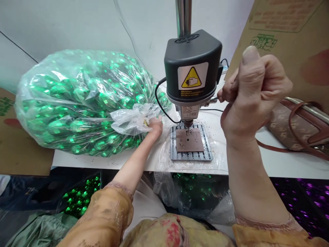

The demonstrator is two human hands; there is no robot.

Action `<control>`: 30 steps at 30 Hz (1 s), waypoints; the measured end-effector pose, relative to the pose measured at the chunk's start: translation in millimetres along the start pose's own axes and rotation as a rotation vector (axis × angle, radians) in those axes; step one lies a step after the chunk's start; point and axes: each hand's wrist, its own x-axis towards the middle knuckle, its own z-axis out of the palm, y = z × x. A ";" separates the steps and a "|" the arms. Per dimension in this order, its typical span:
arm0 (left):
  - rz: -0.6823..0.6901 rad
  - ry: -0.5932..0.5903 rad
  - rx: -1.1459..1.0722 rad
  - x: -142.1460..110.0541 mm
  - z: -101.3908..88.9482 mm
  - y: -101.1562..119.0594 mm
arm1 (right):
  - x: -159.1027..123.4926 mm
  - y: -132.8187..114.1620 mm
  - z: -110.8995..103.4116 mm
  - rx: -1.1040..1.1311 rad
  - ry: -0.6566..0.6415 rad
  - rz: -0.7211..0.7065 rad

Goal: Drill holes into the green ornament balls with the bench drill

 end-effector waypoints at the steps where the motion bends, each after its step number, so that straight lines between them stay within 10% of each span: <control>1: -0.013 -0.001 0.018 -3.9 -0.6 1.7 | 0.0 0.7 -0.1 0.016 -0.001 -0.007; 11: -0.282 -0.140 -0.625 -103.7 0.3 54.6 | -2.8 0.7 -0.9 0.008 0.004 -0.045; 30: -0.031 -0.226 -0.364 -104.5 38.7 46.3 | -5.3 1.6 -4.5 -0.041 -0.011 0.001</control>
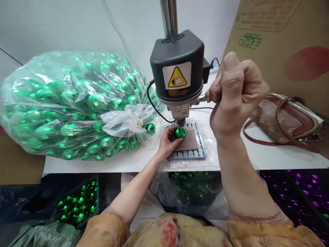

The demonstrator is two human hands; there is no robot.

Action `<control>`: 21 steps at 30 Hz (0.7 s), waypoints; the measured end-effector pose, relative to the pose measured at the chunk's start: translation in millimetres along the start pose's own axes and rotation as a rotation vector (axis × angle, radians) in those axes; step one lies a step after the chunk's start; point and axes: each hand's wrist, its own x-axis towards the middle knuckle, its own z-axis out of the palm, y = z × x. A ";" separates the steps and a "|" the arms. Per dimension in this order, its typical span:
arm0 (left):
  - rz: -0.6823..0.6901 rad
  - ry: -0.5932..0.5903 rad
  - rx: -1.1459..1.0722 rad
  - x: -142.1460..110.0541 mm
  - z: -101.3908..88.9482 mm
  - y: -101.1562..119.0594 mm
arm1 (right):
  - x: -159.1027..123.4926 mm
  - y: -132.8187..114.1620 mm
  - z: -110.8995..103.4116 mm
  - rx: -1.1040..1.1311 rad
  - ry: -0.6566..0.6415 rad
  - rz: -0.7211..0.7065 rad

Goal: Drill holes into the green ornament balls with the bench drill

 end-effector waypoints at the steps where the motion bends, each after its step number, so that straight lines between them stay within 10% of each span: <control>1: 0.018 -0.004 0.004 -1.9 2.0 0.9 | -0.3 -0.4 -0.3 -0.009 -0.010 0.003; 21: -0.044 0.011 -0.071 -10.8 17.0 5.2 | -20.1 5.6 -5.8 0.087 0.059 -0.064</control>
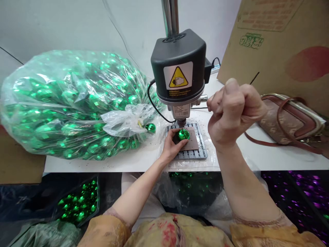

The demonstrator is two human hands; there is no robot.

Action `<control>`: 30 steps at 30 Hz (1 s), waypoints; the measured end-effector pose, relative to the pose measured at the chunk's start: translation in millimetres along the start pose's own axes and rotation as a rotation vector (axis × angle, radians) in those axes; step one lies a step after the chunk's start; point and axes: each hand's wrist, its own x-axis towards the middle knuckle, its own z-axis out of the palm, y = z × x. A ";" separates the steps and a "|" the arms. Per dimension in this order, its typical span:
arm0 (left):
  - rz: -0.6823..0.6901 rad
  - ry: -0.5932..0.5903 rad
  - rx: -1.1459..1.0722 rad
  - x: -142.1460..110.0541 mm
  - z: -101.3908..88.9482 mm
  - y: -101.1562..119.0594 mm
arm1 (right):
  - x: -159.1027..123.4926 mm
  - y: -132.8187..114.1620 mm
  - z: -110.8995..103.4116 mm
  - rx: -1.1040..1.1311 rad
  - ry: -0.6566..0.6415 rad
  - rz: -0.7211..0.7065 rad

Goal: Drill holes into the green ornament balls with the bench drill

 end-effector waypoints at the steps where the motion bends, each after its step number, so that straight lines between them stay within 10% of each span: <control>1: 0.005 0.000 -0.001 -0.1 0.0 -0.1 | -1.8 1.1 -1.3 0.005 -0.009 -0.014; 30: 0.042 0.015 -0.006 -1.3 2.4 -2.2 | -23.5 17.0 -23.8 0.080 -0.082 -0.182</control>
